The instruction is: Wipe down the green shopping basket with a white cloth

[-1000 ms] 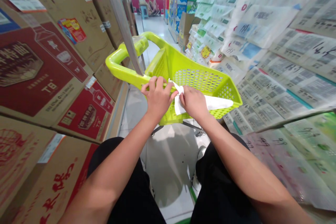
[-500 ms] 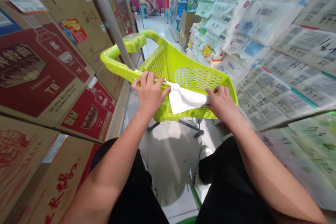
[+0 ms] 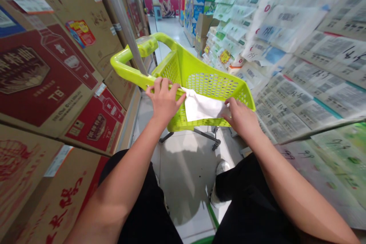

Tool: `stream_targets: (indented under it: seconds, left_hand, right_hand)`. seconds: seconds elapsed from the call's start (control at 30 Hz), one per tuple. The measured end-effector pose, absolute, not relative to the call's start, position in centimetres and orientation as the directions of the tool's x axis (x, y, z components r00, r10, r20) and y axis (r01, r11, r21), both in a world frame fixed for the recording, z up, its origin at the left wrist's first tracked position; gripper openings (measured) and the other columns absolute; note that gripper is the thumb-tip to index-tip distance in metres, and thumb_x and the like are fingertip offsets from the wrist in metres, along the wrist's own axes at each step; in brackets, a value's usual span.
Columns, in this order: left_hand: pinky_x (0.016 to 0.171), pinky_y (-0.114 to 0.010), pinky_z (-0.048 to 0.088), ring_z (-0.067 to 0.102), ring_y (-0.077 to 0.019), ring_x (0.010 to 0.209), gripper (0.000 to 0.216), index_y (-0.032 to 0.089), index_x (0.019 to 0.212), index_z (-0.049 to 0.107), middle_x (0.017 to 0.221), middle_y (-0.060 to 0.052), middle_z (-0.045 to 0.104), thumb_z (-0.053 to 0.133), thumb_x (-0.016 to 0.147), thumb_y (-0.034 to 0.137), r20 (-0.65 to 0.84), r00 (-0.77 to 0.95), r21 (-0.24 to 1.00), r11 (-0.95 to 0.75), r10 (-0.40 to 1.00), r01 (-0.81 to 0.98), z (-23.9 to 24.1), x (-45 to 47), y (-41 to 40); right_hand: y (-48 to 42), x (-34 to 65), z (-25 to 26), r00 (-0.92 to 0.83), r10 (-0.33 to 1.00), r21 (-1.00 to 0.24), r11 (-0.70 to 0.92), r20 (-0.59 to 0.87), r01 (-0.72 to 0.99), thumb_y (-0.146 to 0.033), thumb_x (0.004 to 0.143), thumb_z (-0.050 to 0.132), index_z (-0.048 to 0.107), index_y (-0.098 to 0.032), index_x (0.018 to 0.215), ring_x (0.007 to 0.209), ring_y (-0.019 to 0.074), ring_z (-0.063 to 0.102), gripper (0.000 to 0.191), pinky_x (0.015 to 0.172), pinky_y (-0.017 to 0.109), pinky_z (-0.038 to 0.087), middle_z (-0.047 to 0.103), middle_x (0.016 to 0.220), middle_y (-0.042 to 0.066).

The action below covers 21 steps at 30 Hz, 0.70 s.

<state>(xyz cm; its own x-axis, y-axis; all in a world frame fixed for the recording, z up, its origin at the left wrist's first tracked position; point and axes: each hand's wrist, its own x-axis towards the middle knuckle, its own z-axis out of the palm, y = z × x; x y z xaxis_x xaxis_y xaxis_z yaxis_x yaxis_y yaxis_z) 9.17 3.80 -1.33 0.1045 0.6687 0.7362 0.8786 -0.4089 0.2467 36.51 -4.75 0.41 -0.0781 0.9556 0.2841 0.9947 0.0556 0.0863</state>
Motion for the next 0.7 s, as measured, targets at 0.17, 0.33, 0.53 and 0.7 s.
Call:
stream_targets:
  seconds: [0.17,0.33,0.53,0.7]
  left_hand:
    - [0.106,-0.060,0.027,0.045,-0.0415,0.137,0.040,0.034,0.129,0.068,0.133,-0.015,0.065,0.069,0.090,0.043,0.710,0.109,0.270,-0.412,0.695,0.870,-1.2,8.9,3.4]
    - [0.107,-0.058,0.026,0.043,-0.0379,0.137,0.020,0.034,0.107,0.077,0.135,-0.010,0.063,0.062,0.097,0.044,0.736,0.094,0.317,-0.463,0.671,0.827,-1.4,8.9,3.5]
    - [0.104,-0.055,0.028,0.045,-0.0359,0.131,0.025,0.026,0.104,0.076,0.127,-0.013,0.065,0.055,0.101,0.038,0.733,0.029,0.361,-0.425,0.680,0.830,-1.4,9.5,3.9]
    - [0.104,-0.054,0.030,0.046,-0.0357,0.130,0.025,0.025,0.107,0.073,0.125,-0.012,0.064,0.050,0.097,0.024,0.743,0.025,0.348,-0.418,0.669,0.839,-1.3,9.6,3.8]
  right_hand:
    - [-4.0,37.2,0.7,-0.053,0.946,0.026,0.047,0.320,0.999,-0.029,0.098,0.053,0.066,-0.023,0.102,0.091,0.0270,0.067,0.015,0.065,0.033,0.040,0.073,0.103,0.011]
    - [-5.0,36.6,1.8,-0.068,0.946,0.086,0.043,0.317,0.995,-0.032,0.093,0.057,0.068,-0.021,0.095,0.084,0.0259,0.067,0.016,0.064,0.034,0.037,0.073,0.098,0.010]
    - [-6.7,34.7,2.6,-0.122,0.982,0.166,0.097,0.145,0.981,-0.037,0.090,0.059,0.066,-0.022,0.092,0.074,0.0239,0.065,0.017,0.063,0.033,0.031,0.074,0.088,0.008]
    - [-6.6,33.9,1.9,-0.237,0.960,0.023,0.237,0.146,0.971,-0.056,0.090,0.063,0.065,-0.024,0.096,0.073,0.0233,0.064,0.033,0.064,0.032,0.033,0.073,0.085,0.005]
